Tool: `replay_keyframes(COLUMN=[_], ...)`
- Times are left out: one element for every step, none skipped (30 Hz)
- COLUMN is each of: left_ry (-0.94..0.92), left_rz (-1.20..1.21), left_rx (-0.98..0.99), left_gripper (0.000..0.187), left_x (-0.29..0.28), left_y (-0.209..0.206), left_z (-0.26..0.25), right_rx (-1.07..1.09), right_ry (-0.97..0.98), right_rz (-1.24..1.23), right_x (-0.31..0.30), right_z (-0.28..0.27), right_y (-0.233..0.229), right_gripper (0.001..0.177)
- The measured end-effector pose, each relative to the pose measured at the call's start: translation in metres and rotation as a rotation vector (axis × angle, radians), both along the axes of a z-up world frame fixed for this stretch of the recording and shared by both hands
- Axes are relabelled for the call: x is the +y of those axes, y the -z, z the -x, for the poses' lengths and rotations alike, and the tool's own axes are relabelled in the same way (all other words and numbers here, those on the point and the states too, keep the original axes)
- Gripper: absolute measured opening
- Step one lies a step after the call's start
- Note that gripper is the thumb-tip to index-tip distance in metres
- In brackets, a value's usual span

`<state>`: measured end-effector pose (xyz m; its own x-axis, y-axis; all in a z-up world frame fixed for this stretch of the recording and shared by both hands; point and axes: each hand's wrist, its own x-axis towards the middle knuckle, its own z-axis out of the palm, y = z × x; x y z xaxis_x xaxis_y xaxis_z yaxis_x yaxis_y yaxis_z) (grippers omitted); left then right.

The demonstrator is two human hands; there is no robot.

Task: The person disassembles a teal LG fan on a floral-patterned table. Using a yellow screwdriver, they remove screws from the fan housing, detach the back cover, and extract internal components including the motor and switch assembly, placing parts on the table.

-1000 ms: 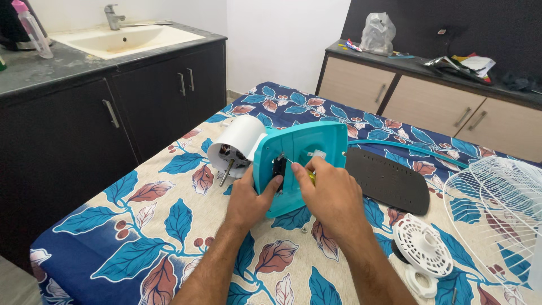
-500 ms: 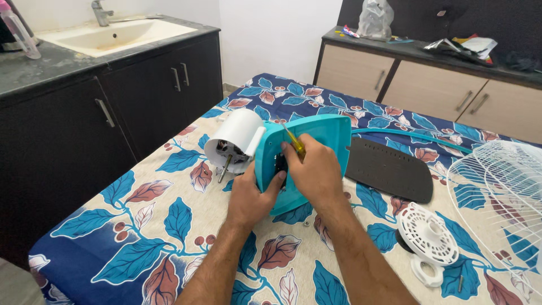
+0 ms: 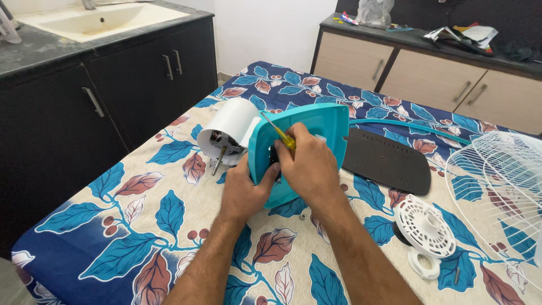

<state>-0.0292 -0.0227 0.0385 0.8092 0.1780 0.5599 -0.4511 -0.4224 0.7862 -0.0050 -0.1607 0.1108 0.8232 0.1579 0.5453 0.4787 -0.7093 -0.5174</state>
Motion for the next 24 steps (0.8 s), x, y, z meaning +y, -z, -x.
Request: replay_keyframes(left_ry=[0.006, 0.012, 0.019, 0.013, 0.007, 0.001, 0.003, 0.006, 0.008, 0.006, 0.003, 0.001, 0.007, 0.012, 0.016, 0.005, -0.006, -0.017, -0.01, -0.004, 0.002, -0.002, -0.006, -0.01], left_rz=[0.012, 0.024, 0.037, 0.032, 0.026, 0.022, 0.023, 0.026, 0.028, 0.023, 0.018, 0.015, 0.02, 0.026, 0.031, 0.023, 0.015, 0.006, 0.008, 0.01, 0.013, 0.011, 0.009, 0.006], left_rx=[0.003, 0.005, 0.008, -0.009, -0.026, -0.042, -0.028, -0.011, 0.006, -0.007, -0.019, -0.027, -0.017, -0.007, 0.003, -0.022, -0.048, -0.076, -0.069, -0.058, -0.048, -0.047, -0.046, -0.044], left_gripper=[0.032, 0.032, 0.032, 0.033, 0.033, 0.034, 0.033, 0.033, 0.032, 0.032, 0.032, 0.032, 0.032, 0.032, 0.032, 0.033, 0.034, 0.035, 0.034, 0.034, 0.033, 0.033, 0.032, 0.032], left_x=[-0.0004, -0.0007, -0.0009, -0.0007, -0.0006, -0.0009, -0.0008, -0.0011, -0.0012, -0.0005, 0.0, -0.0004, -0.0007, -0.0005, -0.0004, -0.0002, 0.0002, 0.0004, 0.0008, 0.0008, 0.0007, 0.0008, 0.0008, 0.0008], left_y=[0.0004, 0.0005, 0.0005, 0.0, -0.0002, -0.0001, -0.0003, -0.0004, -0.0006, -0.001, -0.0013, -0.0008, -0.0004, 0.0001, 0.0006, 0.001, 0.0011, 0.0009, 0.0006, 0.0009, 0.0015, 0.0016, 0.0017, 0.0012], left_z=[0.0008, 0.0009, 0.0008, 0.0006, 0.0009, 0.0015, 0.0014, 0.0012, 0.0007, 0.0003, -0.0003, -0.0003, -0.0004, -0.0003, 0.0003, 0.0008, 0.0011, 0.0006, -0.0002, -0.0002, 0.0, -0.0001, -0.0002, -0.0004], right_rx=[-0.005, -0.01, -0.016, -0.025, -0.034, -0.044, -0.05, -0.053, -0.057, -0.053, -0.048, -0.04, -0.04, -0.04, -0.04, -0.052, -0.063, -0.077, -0.079, -0.078, -0.076, -0.077, -0.078, -0.079], right_ry=[0.001, 0.002, 0.004, -0.006, -0.015, -0.024, -0.029, -0.033, -0.037, -0.041, -0.045, -0.047, -0.022, 0.002, 0.026, 0.014, 0.002, -0.009, -0.018, -0.027, -0.037, -0.031, -0.026, -0.021], right_rz=[0.007, 0.015, 0.023, 0.018, 0.013, 0.009, 0.001, -0.006, -0.012, -0.011, -0.009, -0.006, 0.015, 0.035, 0.055, 0.046, 0.038, 0.028, 0.019, 0.011, 0.003, 0.0, -0.003, -0.008], right_x=[-0.0004, -0.0005, 0.0001, 0.0014, 0.0027, 0.0031, 0.0033, 0.0029, 0.0022, 0.0021, 0.0014, 0.0001, -0.0005, -0.0007, -0.0003, 0.0005, 0.0014, 0.0022, 0.0026, 0.0025, 0.0022, 0.002, 0.0012, 0.0007], right_z=[0.0003, -0.0003, -0.0011, -0.0016, -0.0012, -0.0005, -0.0006, -0.0008, -0.001, -0.0011, -0.0012, -0.0009, -0.0009, -0.0005, 0.0, 0.0005, 0.001, 0.0007, 0.0003, 0.0005, 0.0009, 0.001, 0.0013, 0.001], right_y=[0.0004, 0.0004, 0.0007, 0.0011, 0.0022, 0.0032, 0.0035, 0.0035, 0.0034, 0.0031, 0.0027, 0.0028, 0.0029, 0.0032, 0.0038, 0.0042, 0.0048, 0.0048, 0.0047, 0.0052, 0.0057, 0.0059, 0.0057, 0.0052], right_gripper=[0.027, 0.026, 0.025, 0.024, 0.023, 0.022, 0.022, 0.022, 0.022, 0.023, 0.023, 0.024, 0.023, 0.022, 0.021, 0.02, 0.02, 0.02, 0.02, 0.02, 0.02, 0.02, 0.021, 0.022])
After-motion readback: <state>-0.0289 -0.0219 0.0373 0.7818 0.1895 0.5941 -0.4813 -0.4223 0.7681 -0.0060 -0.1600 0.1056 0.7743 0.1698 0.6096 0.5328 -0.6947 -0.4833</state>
